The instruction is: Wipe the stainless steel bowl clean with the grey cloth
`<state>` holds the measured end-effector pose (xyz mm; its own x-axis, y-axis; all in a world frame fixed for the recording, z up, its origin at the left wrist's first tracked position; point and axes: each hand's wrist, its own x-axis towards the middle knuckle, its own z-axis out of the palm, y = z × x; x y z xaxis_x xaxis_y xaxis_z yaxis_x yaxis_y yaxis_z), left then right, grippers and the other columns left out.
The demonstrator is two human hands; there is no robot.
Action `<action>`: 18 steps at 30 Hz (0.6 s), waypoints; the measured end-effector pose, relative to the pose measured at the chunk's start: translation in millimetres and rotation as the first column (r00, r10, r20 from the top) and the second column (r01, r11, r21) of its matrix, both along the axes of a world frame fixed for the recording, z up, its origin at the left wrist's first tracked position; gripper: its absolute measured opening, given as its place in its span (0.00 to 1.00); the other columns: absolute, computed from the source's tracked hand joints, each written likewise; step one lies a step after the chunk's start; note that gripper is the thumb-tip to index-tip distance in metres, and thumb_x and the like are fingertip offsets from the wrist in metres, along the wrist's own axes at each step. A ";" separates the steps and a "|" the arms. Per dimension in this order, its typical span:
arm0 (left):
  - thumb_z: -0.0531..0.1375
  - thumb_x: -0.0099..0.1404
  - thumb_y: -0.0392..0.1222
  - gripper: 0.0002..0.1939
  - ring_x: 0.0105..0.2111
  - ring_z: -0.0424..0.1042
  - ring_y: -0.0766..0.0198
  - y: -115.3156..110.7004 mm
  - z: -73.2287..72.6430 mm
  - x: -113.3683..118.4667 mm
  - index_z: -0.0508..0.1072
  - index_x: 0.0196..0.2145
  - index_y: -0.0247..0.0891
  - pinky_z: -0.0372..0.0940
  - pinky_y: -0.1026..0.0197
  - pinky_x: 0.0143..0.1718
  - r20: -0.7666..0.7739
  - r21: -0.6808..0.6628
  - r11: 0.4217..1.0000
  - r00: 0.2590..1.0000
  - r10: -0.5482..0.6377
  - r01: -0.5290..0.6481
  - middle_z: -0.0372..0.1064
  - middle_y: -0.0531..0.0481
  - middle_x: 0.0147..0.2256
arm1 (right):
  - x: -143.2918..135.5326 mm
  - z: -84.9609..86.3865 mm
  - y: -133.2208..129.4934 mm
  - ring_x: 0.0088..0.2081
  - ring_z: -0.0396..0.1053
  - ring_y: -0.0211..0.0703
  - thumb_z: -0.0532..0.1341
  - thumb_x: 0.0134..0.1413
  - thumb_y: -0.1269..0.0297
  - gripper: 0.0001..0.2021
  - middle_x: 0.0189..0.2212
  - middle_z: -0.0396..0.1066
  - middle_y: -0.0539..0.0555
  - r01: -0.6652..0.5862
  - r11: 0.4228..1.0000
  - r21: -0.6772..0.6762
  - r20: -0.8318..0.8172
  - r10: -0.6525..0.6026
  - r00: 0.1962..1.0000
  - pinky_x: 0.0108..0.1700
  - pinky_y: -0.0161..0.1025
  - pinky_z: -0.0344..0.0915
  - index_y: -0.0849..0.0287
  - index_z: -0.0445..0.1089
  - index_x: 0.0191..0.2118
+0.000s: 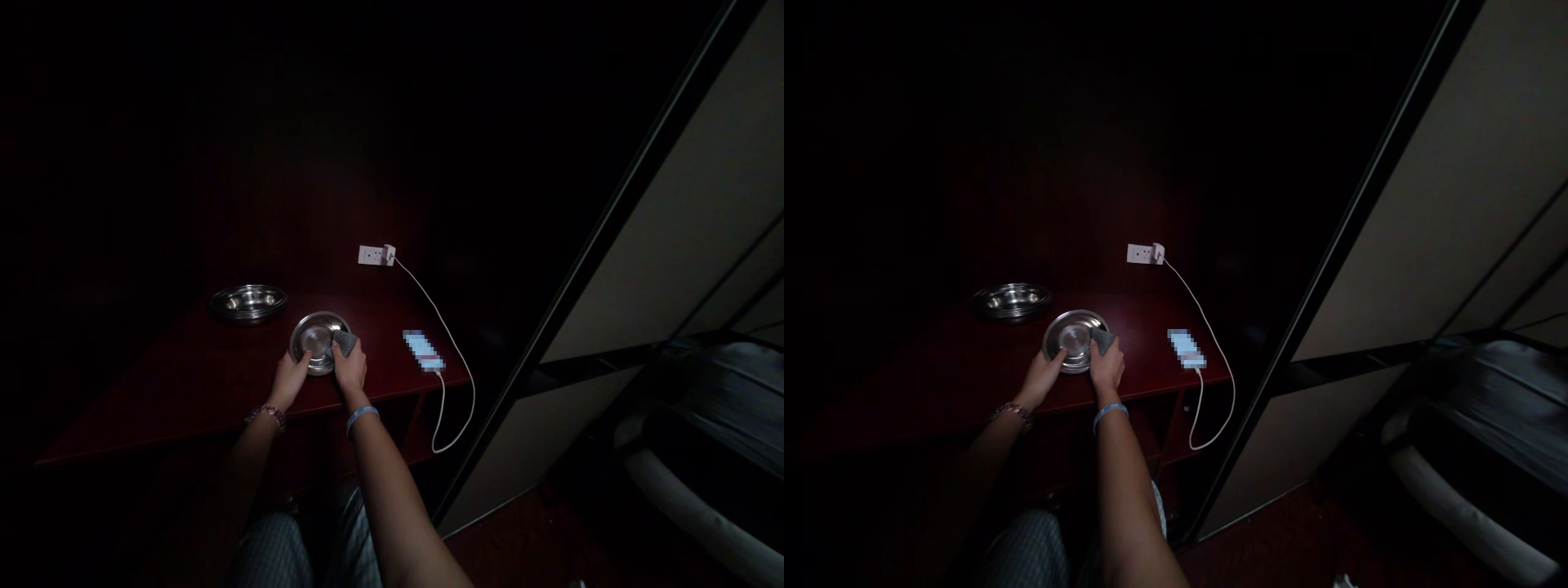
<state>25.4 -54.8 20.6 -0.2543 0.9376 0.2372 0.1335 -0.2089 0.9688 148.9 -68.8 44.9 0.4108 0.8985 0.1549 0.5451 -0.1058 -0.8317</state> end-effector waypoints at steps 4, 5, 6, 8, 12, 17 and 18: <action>0.59 0.58 0.43 0.19 0.51 0.73 0.52 0.1 0.2 -0.1 0.74 0.46 0.33 0.63 0.54 0.56 0.015 0.000 1.000 1.000 0.009 -0.009 0.75 0.38 0.48 | -0.3 -0.8 0.5 0.47 0.75 0.53 0.57 0.60 0.49 0.22 0.46 0.76 0.61 0.002 1.000 0.009 0.004 -0.002 1.000 0.48 0.44 0.69 0.57 0.65 0.54; 0.59 0.58 0.44 0.19 0.51 0.73 0.52 0.4 0.1 -0.2 0.74 0.46 0.33 0.63 0.54 0.56 0.015 0.000 1.000 1.000 0.010 -0.010 0.75 0.38 0.48 | -0.3 -0.9 0.6 0.47 0.75 0.53 0.57 0.60 0.49 0.22 0.46 0.76 0.61 0.003 1.000 0.007 0.006 -0.003 1.000 0.48 0.44 0.69 0.58 0.65 0.54; 0.59 0.58 0.44 0.19 0.51 0.73 0.52 0.7 0.0 -0.3 0.74 0.46 0.33 0.63 0.54 0.56 0.013 -0.001 1.000 1.000 0.009 -0.009 0.75 0.38 0.48 | -0.4 -1.0 0.6 0.47 0.75 0.53 0.57 0.60 0.49 0.22 0.46 0.76 0.61 0.004 1.000 0.003 0.010 -0.004 1.000 0.48 0.44 0.69 0.58 0.65 0.54; 0.59 0.58 0.44 0.19 0.51 0.73 0.52 1.4 -0.4 -0.4 0.74 0.46 0.33 0.63 0.53 0.56 0.007 0.000 1.000 1.000 0.008 -0.008 0.75 0.38 0.48 | -0.4 -0.9 0.5 0.47 0.75 0.53 0.57 0.61 0.49 0.22 0.46 0.76 0.61 0.003 1.000 -0.003 0.017 -0.003 1.000 0.48 0.44 0.69 0.57 0.65 0.54; 0.59 0.58 0.44 0.19 0.52 0.73 0.51 2.8 -1.4 -0.4 0.74 0.45 0.33 0.63 0.52 0.57 0.010 0.013 1.000 1.000 0.003 -0.003 0.75 0.38 0.48 | -0.2 -0.7 -0.1 0.47 0.75 0.53 0.57 0.61 0.49 0.22 0.46 0.76 0.61 -0.005 1.000 0.005 0.023 0.005 1.000 0.47 0.43 0.69 0.57 0.65 0.54; 0.59 0.58 0.44 0.19 0.52 0.72 0.50 4.2 -3.0 -1.1 0.74 0.45 0.32 0.63 0.51 0.57 0.008 0.012 1.000 1.000 -0.006 0.006 0.76 0.38 0.47 | -0.1 -1.0 -0.3 0.47 0.75 0.53 0.57 0.61 0.49 0.21 0.46 0.76 0.61 -0.007 1.000 0.003 0.018 0.007 1.000 0.47 0.43 0.69 0.57 0.65 0.53; 0.59 0.58 0.44 0.19 0.52 0.72 0.50 4.3 -3.1 -1.3 0.74 0.45 0.32 0.63 0.51 0.57 0.006 0.007 1.000 1.000 -0.006 0.006 0.76 0.37 0.47 | -0.1 -1.1 -0.2 0.47 0.75 0.53 0.57 0.61 0.49 0.21 0.46 0.76 0.61 -0.006 1.000 0.004 0.017 0.006 1.000 0.47 0.43 0.69 0.57 0.65 0.53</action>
<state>24.2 -50.5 17.5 -0.2501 0.9375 0.2421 0.1266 -0.2163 0.9681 148.8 -69.0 43.8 0.4029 0.9001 0.1657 0.5595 -0.0990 -0.8229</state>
